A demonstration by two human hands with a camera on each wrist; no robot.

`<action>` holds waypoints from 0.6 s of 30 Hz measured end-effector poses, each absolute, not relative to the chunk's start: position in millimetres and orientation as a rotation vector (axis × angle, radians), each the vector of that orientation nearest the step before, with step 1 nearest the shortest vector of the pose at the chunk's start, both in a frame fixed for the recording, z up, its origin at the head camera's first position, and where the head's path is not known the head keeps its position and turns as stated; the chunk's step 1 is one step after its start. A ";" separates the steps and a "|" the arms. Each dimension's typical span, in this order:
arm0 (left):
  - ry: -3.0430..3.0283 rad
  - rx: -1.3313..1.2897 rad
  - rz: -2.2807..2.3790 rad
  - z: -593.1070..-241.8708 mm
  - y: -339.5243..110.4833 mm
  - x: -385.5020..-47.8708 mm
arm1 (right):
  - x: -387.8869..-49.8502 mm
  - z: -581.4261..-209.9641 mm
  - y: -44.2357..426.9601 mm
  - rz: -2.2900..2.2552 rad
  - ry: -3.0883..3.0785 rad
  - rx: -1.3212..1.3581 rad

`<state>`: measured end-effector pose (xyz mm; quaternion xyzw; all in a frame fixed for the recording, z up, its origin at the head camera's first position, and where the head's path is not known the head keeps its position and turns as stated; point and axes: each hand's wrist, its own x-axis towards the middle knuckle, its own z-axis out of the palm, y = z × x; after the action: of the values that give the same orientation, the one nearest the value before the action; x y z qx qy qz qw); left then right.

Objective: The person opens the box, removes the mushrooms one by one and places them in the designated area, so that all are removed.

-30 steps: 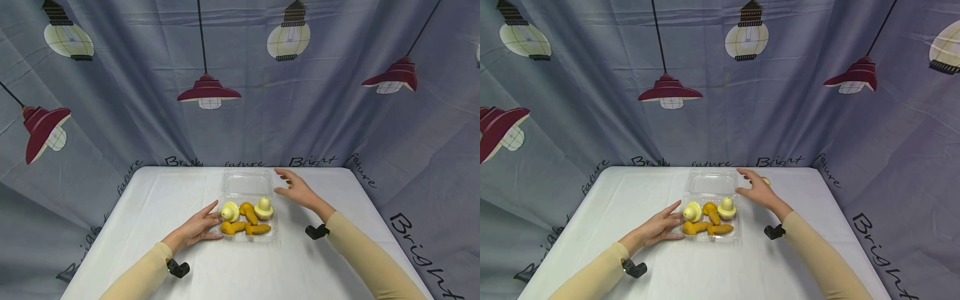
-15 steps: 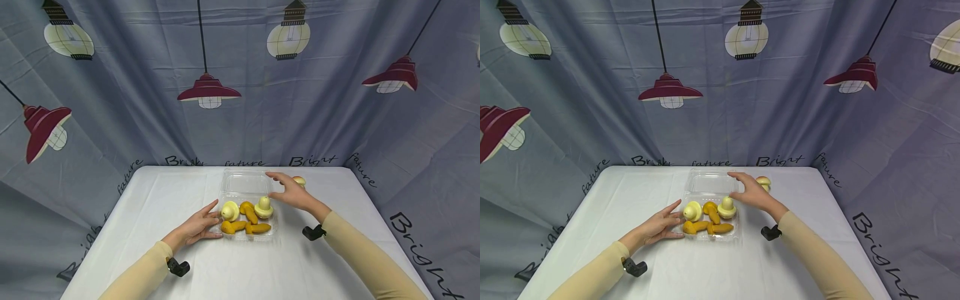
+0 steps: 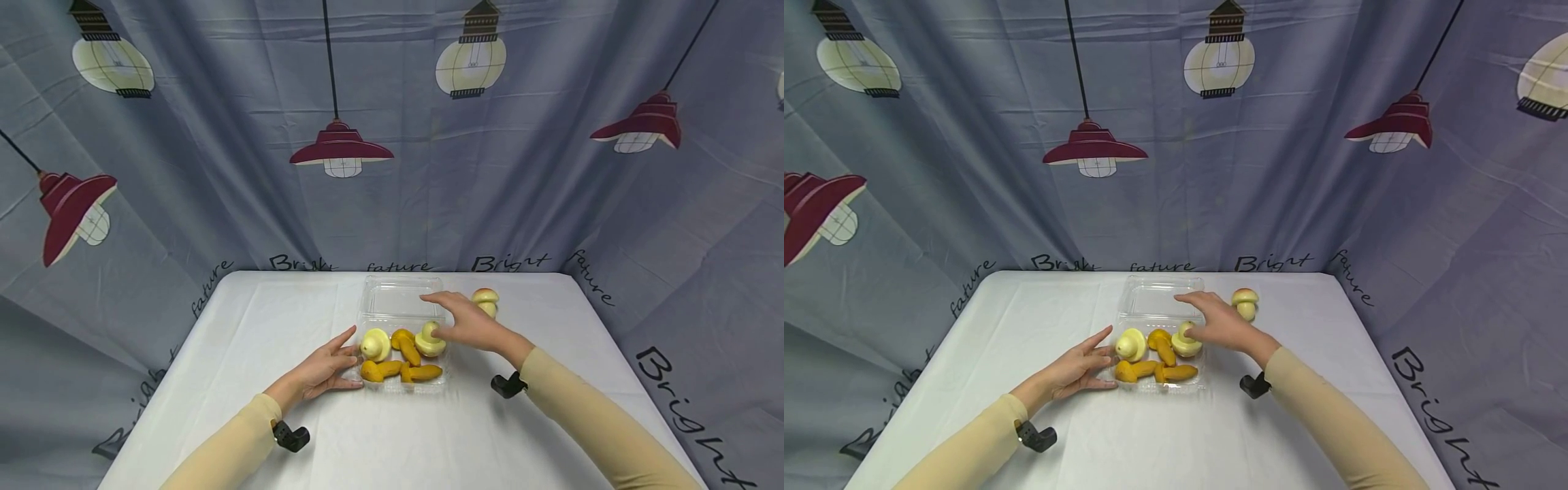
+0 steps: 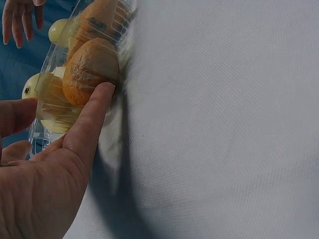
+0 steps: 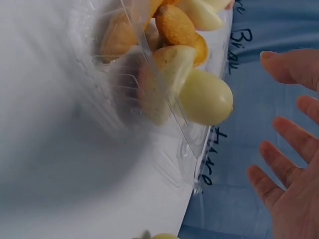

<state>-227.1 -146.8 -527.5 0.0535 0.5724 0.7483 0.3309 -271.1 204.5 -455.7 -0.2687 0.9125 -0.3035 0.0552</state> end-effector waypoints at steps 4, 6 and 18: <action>1.492 0.130 1.959 -527.7 -146.6 -227.2 | -268.7 -456.0 201.4 -0.862 2.768 -0.850; 1.494 0.130 1.960 -528.2 -146.5 -227.3 | -266.9 -456.1 199.8 -0.826 2.770 -0.865; 1.508 0.114 1.965 -528.7 -146.7 -227.6 | -264.1 -463.1 190.1 -0.466 2.830 -1.073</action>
<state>-227.6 -146.7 -528.7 0.0434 0.5751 0.7494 0.3253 -264.1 190.1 -463.1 -0.3501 0.9234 -0.1522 0.0398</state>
